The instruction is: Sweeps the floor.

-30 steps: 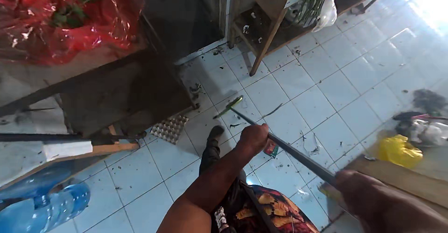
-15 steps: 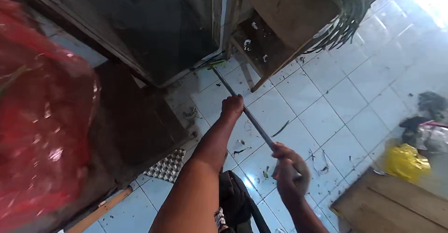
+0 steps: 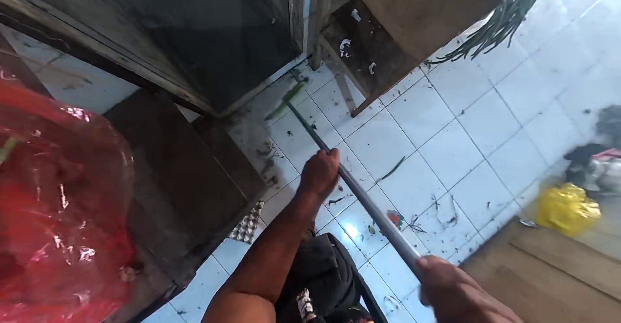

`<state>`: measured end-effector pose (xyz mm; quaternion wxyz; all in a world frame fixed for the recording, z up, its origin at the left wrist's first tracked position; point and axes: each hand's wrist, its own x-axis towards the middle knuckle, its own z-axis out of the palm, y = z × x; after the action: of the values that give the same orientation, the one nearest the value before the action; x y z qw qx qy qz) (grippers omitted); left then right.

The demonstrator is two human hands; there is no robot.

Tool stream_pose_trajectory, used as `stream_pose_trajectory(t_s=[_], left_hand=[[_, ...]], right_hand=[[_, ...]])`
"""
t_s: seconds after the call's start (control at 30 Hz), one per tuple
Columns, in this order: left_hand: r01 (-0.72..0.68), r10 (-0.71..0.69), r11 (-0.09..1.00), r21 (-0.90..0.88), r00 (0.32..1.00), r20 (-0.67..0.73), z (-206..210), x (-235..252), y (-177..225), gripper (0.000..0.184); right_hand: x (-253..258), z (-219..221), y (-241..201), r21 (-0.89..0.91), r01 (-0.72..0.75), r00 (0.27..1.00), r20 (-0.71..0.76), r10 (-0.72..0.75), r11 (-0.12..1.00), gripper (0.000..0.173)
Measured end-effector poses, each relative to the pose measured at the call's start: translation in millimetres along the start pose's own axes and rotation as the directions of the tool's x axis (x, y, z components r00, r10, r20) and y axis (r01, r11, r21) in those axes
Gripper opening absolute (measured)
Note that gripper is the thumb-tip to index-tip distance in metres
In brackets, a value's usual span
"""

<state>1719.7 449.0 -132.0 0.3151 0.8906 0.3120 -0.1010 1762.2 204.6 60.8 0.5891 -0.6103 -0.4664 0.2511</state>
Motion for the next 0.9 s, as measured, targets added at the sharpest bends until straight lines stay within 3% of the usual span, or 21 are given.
stream_pose_trajectory(t_s=[0.07,0.17,0.23,0.37,0.47,0.6,0.7,0.8,0.9], left_hand=[[0.114,-0.114,0.993,0.016,0.993,0.010,-2.2,9.4,-37.3,0.031],[0.242,-0.242,0.970,0.019,0.970,0.021,30.1,20.3,-109.7,0.038],[0.240,-0.239,0.970,-0.026,0.971,0.031,49.7,7.0,-126.6,0.036],[0.107,-0.103,0.993,-0.054,0.992,0.072,28.4,-40.7,-77.1,0.029],[0.136,-0.137,0.990,-0.044,0.991,-0.011,5.5,-59.3,-51.8,0.029],[0.278,-0.282,0.959,-0.061,0.957,-0.073,7.3,-48.4,-95.5,0.037],[0.363,-0.363,0.932,0.006,0.932,0.009,28.3,-39.8,-113.0,0.036],[0.369,-0.359,0.922,-0.116,0.928,0.097,32.5,-45.1,-69.9,0.043],[0.200,-0.190,0.929,-0.310,0.980,0.064,48.7,-45.5,-7.4,0.037]], right_hand=[[2.9,21.5,37.5,-0.017,-0.022,0.999,-0.044,0.021,1.000,0.034],[12.6,60.3,99.1,0.049,-0.036,0.998,-0.050,0.038,0.998,0.031],[11.4,67.9,97.3,0.053,-0.032,0.998,0.054,0.029,0.998,0.028],[4.8,40.9,27.5,0.033,0.028,0.984,0.175,-0.033,0.999,0.029],[15.3,31.5,-4.2,0.131,0.051,0.972,0.223,-0.080,0.990,0.038],[34.6,50.7,39.7,0.151,0.027,0.981,0.187,-0.056,0.988,0.036],[44.7,47.6,87.1,0.265,-0.010,0.995,0.097,-0.016,0.964,0.035],[59.0,7.5,71.2,0.272,0.004,0.990,0.132,-0.042,0.962,0.033],[64.3,-48.4,25.5,0.179,-0.005,0.982,0.184,-0.029,0.984,0.034]])
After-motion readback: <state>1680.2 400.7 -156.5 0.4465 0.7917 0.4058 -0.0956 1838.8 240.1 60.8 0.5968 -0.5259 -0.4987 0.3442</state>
